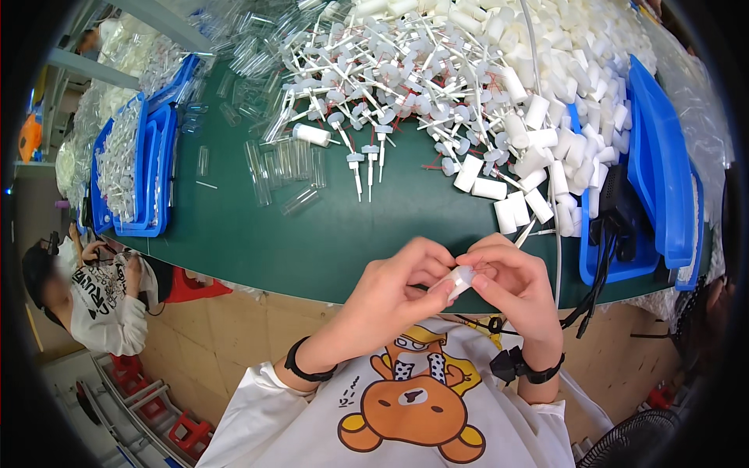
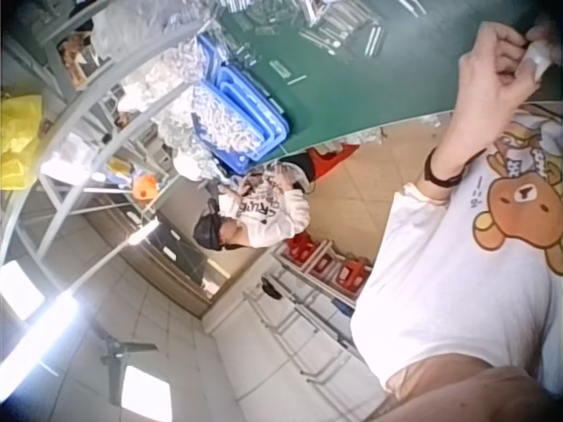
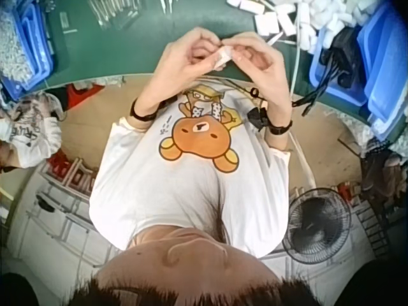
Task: The person assembles small white plastic components by hand at a factory workstation. They insert a small white rod into a cylindrical body, attach a circular disc, and then place the assembled unit into a clear plastic tube. The process is repeated continuously with parts sourced from piles on the green table.
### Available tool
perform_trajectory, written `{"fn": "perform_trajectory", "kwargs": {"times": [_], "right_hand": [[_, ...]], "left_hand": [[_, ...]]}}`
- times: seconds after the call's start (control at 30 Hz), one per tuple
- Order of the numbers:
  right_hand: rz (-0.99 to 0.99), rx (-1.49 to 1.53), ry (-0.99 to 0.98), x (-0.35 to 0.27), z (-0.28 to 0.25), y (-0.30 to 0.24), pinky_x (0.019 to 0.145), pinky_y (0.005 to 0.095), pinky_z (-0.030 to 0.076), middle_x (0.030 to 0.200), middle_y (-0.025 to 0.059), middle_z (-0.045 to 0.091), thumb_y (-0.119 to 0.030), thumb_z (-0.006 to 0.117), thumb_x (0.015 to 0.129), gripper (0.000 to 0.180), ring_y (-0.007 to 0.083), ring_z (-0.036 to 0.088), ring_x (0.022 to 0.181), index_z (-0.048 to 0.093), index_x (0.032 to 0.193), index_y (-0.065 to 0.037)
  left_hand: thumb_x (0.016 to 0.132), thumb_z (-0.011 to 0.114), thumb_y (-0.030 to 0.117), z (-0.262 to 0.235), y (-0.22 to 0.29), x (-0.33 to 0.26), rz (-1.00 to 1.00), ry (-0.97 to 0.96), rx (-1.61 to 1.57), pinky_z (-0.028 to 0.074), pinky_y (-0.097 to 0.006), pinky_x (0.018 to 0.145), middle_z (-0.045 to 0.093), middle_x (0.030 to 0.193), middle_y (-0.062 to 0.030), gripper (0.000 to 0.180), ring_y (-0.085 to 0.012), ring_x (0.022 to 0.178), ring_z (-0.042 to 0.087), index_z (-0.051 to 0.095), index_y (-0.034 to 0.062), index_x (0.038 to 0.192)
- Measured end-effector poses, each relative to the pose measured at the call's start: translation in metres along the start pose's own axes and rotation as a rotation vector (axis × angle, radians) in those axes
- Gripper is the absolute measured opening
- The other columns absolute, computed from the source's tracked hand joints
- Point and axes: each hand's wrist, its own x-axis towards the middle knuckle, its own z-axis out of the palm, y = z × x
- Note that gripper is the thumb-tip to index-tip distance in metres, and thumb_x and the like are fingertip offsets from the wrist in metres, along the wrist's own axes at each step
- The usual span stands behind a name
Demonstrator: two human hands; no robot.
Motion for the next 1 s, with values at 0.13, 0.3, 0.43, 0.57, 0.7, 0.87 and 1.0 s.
{"fn": "perform_trajectory", "kwargs": {"times": [0.13, 0.3, 0.43, 0.57, 0.7, 0.87, 1.0], "right_hand": [[-0.064, -0.110, 0.019, -0.001, 0.000, 0.001, 0.076, 0.0269, 0.044, 0.098, 0.0115, 0.052, 0.010, 0.052, 0.079, 0.024, 0.0148, 0.052, 0.085, 0.058, 0.102, 0.007], [0.043, 0.107, 0.089, -0.004, 0.007, 0.002, 0.077, 0.0268, 0.043, 0.096, 0.0097, 0.051, 0.010, 0.057, 0.076, 0.028, 0.0143, 0.051, 0.087, 0.057, 0.104, 0.005], [0.032, 0.039, -0.003, -0.007, 0.007, 0.010, 0.076, 0.0254, 0.043, 0.094, 0.0062, 0.048, 0.008, 0.066, 0.070, 0.038, 0.0126, 0.050, 0.085, 0.057, 0.107, 0.003], [-0.028, -0.166, 0.007, -0.008, 0.013, 0.021, 0.074, 0.0241, 0.044, 0.097, 0.0052, 0.047, 0.008, 0.069, 0.067, 0.039, 0.0122, 0.052, 0.085, 0.058, 0.105, 0.004], [-0.092, -0.161, 0.123, -0.004, 0.025, 0.023, 0.075, 0.0251, 0.046, 0.099, 0.0085, 0.051, 0.010, 0.067, 0.067, 0.034, 0.0149, 0.054, 0.088, 0.059, 0.100, 0.005], [-0.173, -0.066, 0.215, -0.005, 0.025, 0.016, 0.076, 0.0281, 0.047, 0.098, 0.0127, 0.053, 0.012, 0.058, 0.073, 0.023, 0.0165, 0.055, 0.087, 0.056, 0.095, 0.005], [-0.186, -0.042, 0.156, -0.003, 0.033, 0.012, 0.075, 0.0275, 0.047, 0.098, 0.0127, 0.053, 0.012, 0.054, 0.075, 0.023, 0.0164, 0.054, 0.088, 0.053, 0.097, 0.006]], "left_hand": [[0.080, 0.062, 0.006, 0.001, 0.001, -0.001, 0.076, 0.039, 0.090, 0.053, -0.028, 0.072, 0.060, 0.087, -0.0103, 0.020, -0.0151, 0.082, 0.062, 0.048, -0.0047, 0.087], [0.079, 0.063, 0.006, 0.001, -0.006, -0.003, 0.149, 0.057, 0.183, 0.053, -0.029, 0.074, 0.062, 0.089, -0.0121, 0.019, -0.0155, 0.084, 0.062, 0.049, -0.0048, 0.085], [0.082, 0.059, 0.005, -0.003, -0.013, -0.004, 0.175, -0.026, 0.086, 0.052, -0.027, 0.073, 0.062, 0.090, -0.0120, 0.015, -0.0152, 0.084, 0.062, 0.050, -0.0052, 0.085], [0.084, 0.057, 0.007, -0.011, -0.017, -0.009, 0.026, -0.072, -0.071, 0.050, -0.025, 0.071, 0.063, 0.089, -0.0121, 0.013, -0.0154, 0.083, 0.062, 0.051, -0.0046, 0.086], [0.081, 0.060, 0.008, -0.031, -0.004, -0.011, 0.350, 0.036, 0.419, 0.047, -0.028, 0.069, 0.062, 0.084, -0.0125, 0.011, -0.0195, 0.080, 0.060, 0.055, -0.0016, 0.085], [0.073, 0.066, 0.007, -0.079, -0.010, -0.010, 0.407, 0.800, 1.175, 0.041, -0.032, 0.072, 0.043, 0.089, -0.0094, 0.027, -0.0219, 0.078, 0.047, 0.054, -0.0002, 0.097], [0.072, 0.068, 0.008, -0.109, -0.028, -0.012, 0.309, 0.884, 1.121, 0.038, -0.034, 0.073, 0.040, 0.091, -0.0111, 0.032, -0.0252, 0.083, 0.043, 0.052, 0.0017, 0.099]]}}
